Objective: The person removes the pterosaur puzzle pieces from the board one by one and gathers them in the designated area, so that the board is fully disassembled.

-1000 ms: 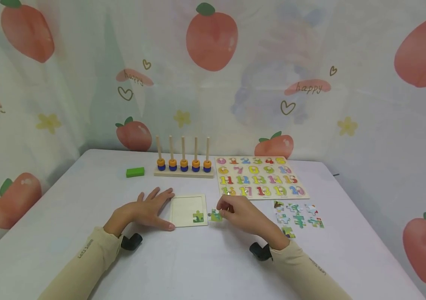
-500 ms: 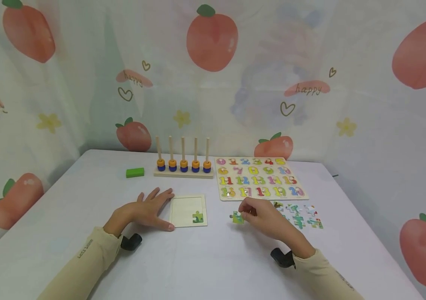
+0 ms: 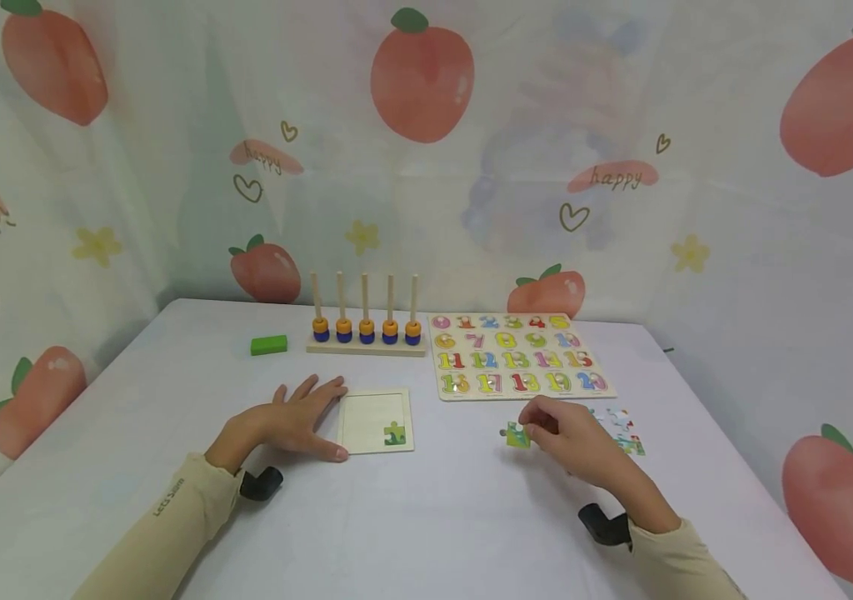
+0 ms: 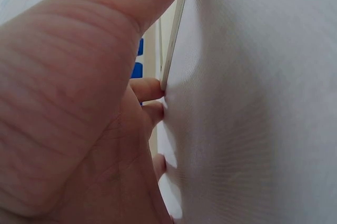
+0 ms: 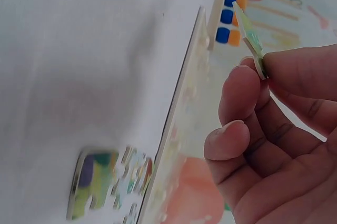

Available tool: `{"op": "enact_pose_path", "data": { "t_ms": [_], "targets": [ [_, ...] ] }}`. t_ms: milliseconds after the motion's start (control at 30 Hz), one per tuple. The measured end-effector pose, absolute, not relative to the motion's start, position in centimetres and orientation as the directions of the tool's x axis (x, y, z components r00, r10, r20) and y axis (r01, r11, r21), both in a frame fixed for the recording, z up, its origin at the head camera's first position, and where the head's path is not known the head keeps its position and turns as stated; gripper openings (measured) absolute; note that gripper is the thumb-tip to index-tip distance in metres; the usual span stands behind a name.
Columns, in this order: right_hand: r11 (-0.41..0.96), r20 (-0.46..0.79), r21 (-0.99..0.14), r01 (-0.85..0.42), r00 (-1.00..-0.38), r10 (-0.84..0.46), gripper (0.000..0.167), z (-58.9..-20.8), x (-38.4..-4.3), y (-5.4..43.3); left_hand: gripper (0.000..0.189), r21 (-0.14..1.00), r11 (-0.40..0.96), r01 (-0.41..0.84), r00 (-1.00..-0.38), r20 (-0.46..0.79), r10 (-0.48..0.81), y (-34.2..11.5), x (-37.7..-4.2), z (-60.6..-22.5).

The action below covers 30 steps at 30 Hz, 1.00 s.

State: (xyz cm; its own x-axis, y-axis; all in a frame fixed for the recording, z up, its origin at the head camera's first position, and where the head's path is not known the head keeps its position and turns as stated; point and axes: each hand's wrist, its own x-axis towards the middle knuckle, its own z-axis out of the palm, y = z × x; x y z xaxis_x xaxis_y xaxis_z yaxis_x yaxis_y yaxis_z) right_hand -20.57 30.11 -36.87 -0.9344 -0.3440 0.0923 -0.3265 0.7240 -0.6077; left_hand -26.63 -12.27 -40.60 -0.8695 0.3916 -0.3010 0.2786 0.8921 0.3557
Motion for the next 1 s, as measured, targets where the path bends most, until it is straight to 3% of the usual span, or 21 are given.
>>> {"op": "enact_pose_path", "data": {
  "t_ms": [567,1000],
  "targets": [
    [0.792,0.098,-0.558,-0.247,-0.968,-0.233,0.009,-36.6,-19.4,36.0,0.114,0.355,0.895,0.270,-0.869,-0.311,0.385,-12.3,-26.5,-40.3],
    [0.836,-0.010,-0.529,-0.148,-0.984,-0.180,0.008,-37.0,-19.7,39.0,0.116,0.366,0.889,0.275,-0.864,-0.312,0.396,-12.3,-26.5,-40.2]
  ]
}}
